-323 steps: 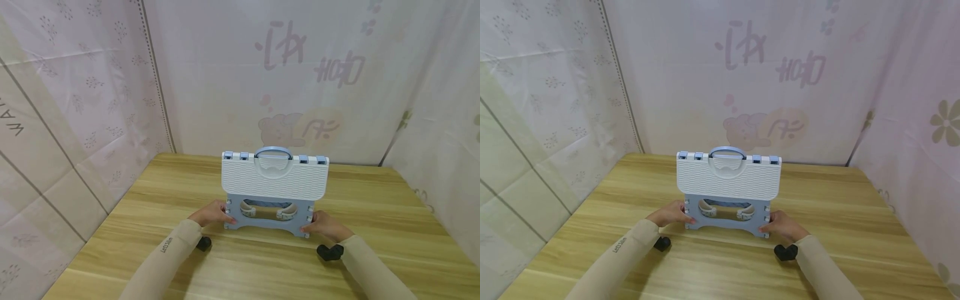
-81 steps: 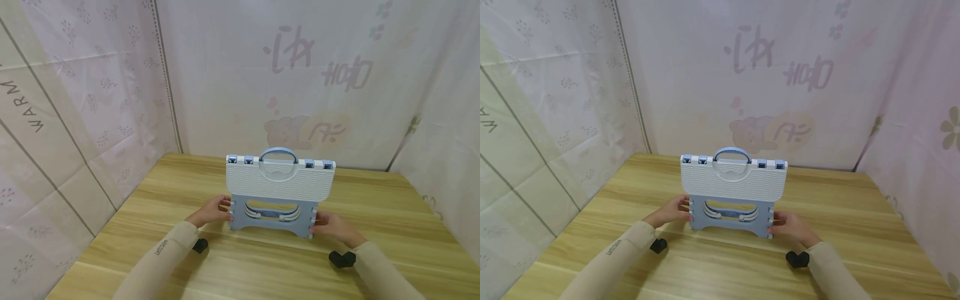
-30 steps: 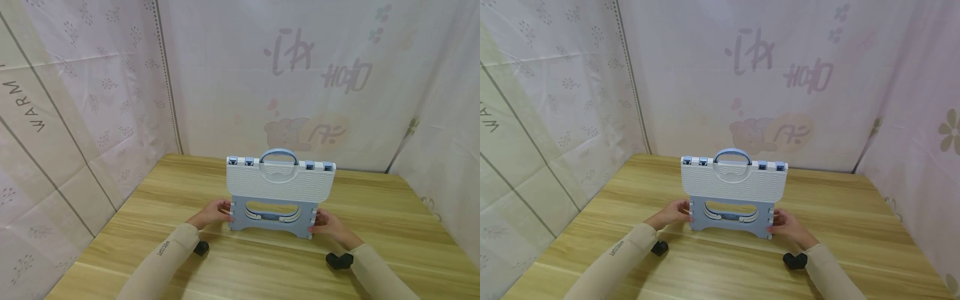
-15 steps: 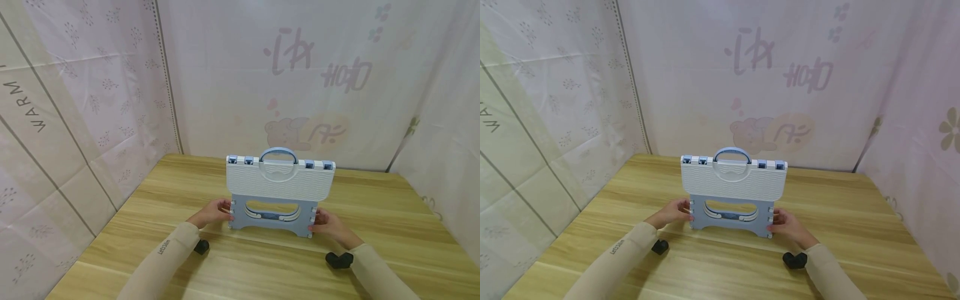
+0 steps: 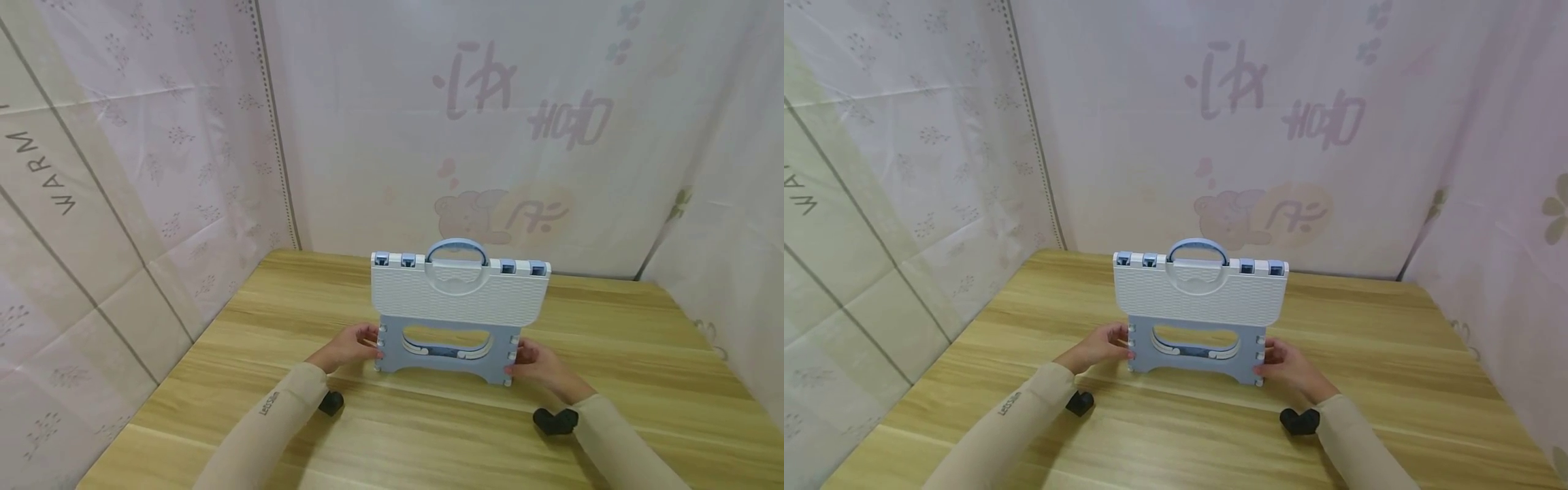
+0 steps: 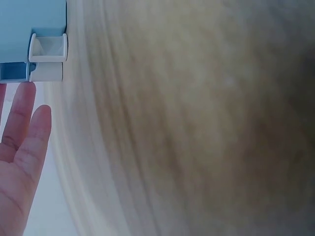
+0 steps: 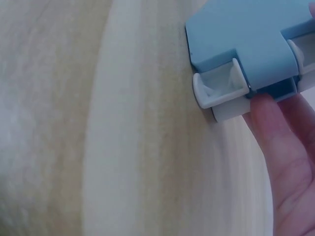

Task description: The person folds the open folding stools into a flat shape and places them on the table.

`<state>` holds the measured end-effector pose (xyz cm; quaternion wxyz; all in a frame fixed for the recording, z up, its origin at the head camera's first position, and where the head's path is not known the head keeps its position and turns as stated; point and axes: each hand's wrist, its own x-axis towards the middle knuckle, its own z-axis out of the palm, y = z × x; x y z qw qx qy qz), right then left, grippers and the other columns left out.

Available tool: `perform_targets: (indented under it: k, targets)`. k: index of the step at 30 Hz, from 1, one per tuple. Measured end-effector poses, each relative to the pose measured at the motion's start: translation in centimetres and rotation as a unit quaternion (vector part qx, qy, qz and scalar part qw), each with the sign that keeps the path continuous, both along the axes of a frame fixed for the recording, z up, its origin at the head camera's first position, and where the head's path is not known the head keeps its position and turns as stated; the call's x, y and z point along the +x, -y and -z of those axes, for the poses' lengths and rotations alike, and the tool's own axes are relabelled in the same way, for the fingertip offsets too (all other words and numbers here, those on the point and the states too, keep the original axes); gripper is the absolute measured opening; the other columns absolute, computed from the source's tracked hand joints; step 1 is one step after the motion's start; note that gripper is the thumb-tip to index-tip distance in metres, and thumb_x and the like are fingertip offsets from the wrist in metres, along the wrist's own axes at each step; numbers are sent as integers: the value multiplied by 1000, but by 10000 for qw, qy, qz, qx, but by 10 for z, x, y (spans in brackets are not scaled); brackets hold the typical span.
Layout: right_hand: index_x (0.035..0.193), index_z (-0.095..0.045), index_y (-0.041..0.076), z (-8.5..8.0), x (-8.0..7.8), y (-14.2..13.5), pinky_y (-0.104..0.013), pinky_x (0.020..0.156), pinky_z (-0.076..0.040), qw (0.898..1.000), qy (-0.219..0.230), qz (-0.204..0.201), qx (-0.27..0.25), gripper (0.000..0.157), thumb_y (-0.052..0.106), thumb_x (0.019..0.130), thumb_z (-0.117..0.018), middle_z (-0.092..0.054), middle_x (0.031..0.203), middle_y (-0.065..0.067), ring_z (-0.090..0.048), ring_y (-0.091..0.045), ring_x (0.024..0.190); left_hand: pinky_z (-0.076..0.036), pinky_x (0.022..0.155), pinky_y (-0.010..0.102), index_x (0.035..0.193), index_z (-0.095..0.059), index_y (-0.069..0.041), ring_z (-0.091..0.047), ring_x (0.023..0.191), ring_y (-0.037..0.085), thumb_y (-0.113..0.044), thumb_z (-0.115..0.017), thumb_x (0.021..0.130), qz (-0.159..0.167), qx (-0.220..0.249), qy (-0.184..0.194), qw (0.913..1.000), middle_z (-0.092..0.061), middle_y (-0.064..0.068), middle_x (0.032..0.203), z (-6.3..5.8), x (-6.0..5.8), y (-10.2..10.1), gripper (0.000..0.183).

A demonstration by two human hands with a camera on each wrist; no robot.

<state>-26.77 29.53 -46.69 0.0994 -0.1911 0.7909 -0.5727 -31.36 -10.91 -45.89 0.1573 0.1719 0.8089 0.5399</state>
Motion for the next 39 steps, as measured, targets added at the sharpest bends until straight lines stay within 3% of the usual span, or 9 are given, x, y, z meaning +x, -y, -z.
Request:
perform_targets:
  k: [9,19,24,29,33,39]
  targets:
    - [131,-37,-21,5,0,-2,-24,80,-51,9999,-70,81,-90,59,4,89,-68,-59,117,-32,-59,-1,96,-50,91,38,117,-59,6,-60,100,19,-6,-73,84,-4,9,137,9999,-65,14,111,-2,-2,-1,38]
    - [132,-35,-22,0,-5,-2,-23,80,-51,10000,-41,-20,26,61,5,88,-69,-62,116,-29,-60,0,95,-51,88,37,116,-60,7,-62,98,20,-3,-73,83,-168,32,-53,9998,-66,16,110,-1,-1,-2,37]
    - [132,-32,-24,0,-6,-3,-23,81,-51,9998,-10,-178,73,63,4,89,-67,-59,118,-34,-60,1,96,-51,88,36,116,-60,7,-63,96,19,-3,-73,83,-168,1,-66,9998,-67,15,107,0,-3,-2,37]
    - [131,-34,-23,2,-2,-1,-23,80,-51,9999,-46,5,118,62,5,88,-68,-58,118,-36,-60,2,95,-51,88,36,114,-60,7,-62,95,18,-1,-73,83,-176,-4,-28,9998,-67,15,106,-3,-2,-4,35]
    - [136,-35,-19,1,1,4,-24,82,-50,9996,-53,200,205,64,7,88,-69,-55,124,-36,-58,0,98,-51,87,36,123,-55,7,-62,96,19,0,-72,83,-95,144,-8,9999,-66,16,107,-3,0,-8,43]
    - [135,-38,-19,-4,4,12,-25,82,-50,9987,-122,275,415,62,10,89,-69,-55,126,-35,-59,-9,101,-52,85,34,131,-49,8,-62,95,17,2,-69,85,329,518,-140,9980,-65,22,111,-3,6,-15,51]
